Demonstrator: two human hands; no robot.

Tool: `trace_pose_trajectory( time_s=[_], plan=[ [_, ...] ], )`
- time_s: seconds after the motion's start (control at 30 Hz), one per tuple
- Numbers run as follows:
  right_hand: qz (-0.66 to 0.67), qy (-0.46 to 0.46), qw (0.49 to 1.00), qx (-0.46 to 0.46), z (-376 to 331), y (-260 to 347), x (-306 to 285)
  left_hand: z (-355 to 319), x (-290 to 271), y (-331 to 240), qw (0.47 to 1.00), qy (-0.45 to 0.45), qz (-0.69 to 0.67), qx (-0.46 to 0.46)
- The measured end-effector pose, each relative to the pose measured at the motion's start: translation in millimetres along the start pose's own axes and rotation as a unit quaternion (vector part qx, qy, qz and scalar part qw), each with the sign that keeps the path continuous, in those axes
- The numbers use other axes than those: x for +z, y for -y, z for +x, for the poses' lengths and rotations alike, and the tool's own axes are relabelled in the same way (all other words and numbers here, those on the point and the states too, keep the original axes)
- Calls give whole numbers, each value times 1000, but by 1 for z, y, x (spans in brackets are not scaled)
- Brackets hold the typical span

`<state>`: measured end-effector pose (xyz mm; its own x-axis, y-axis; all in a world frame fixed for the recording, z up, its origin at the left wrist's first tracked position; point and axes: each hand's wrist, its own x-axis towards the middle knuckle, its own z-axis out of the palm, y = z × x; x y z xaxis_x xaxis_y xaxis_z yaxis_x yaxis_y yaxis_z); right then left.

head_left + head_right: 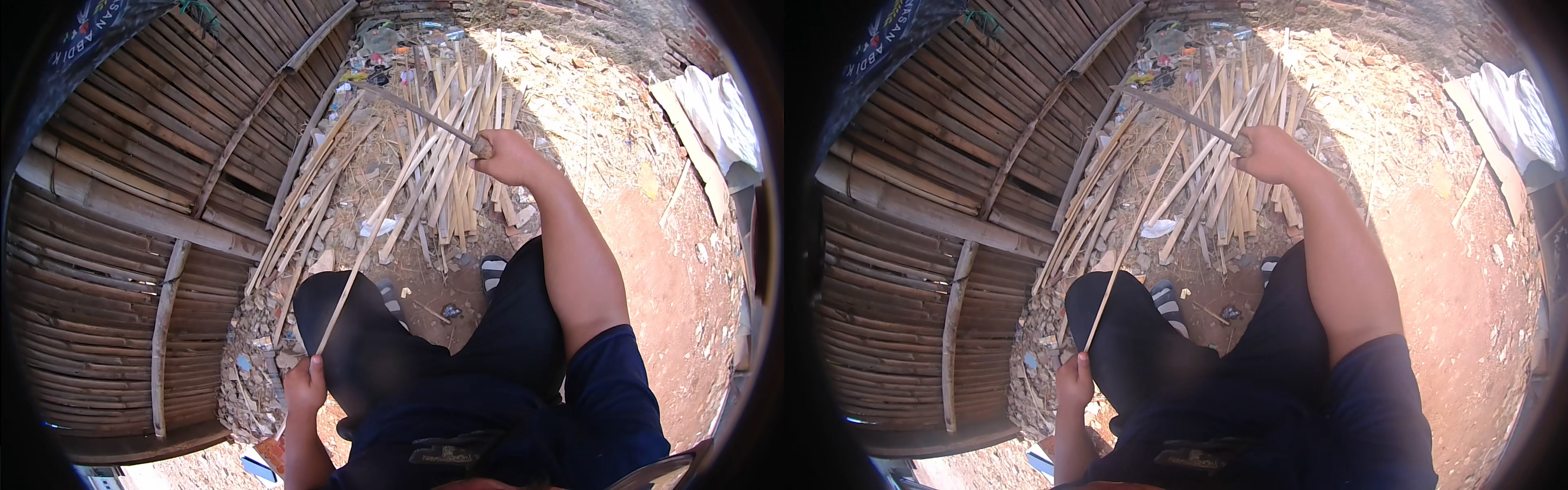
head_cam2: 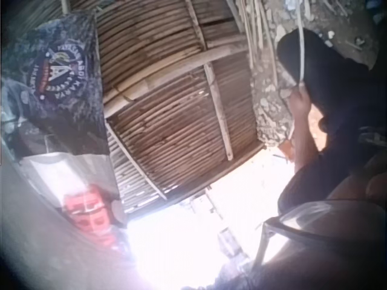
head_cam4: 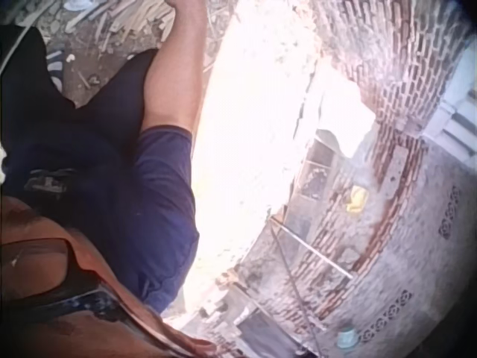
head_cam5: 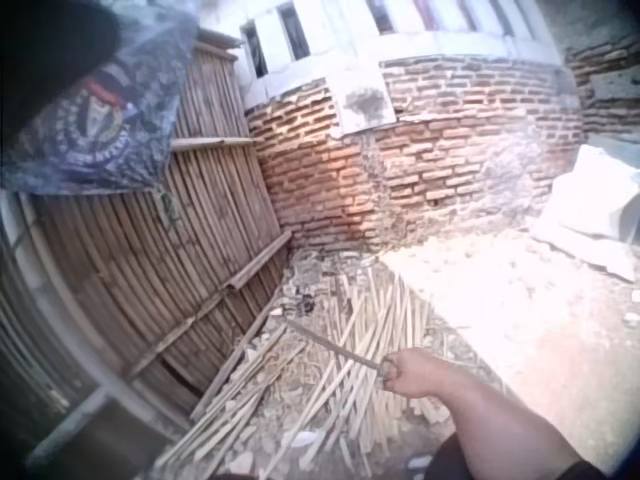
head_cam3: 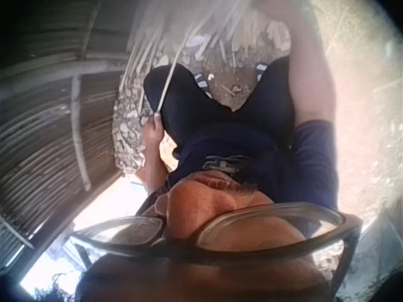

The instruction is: The person is using a long knife to shave the surface of a thin bamboo strip while sitting on the ground next to a pile of bamboo slats.

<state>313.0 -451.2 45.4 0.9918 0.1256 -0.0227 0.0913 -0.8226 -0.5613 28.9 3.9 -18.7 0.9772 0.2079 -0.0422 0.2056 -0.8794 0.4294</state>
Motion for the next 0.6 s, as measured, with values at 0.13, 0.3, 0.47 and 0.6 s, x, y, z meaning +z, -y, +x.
trace_pose_trajectory(
  time_s=[0.13,0.3,0.47,0.6],
  plan=[
    [-68,146,979,-125,-25,31,16,0,3,0,1000,11,-6,9],
    [-116,224,941,-225,-46,68,26,-3,7,3,1000,-22,7,0],
    [-3,24,995,-96,-9,-4,5,-4,9,-1,998,-39,47,-5],
    [-30,-69,996,-42,-5,-17,2,-4,8,-2,997,-42,59,1]
  ],
)
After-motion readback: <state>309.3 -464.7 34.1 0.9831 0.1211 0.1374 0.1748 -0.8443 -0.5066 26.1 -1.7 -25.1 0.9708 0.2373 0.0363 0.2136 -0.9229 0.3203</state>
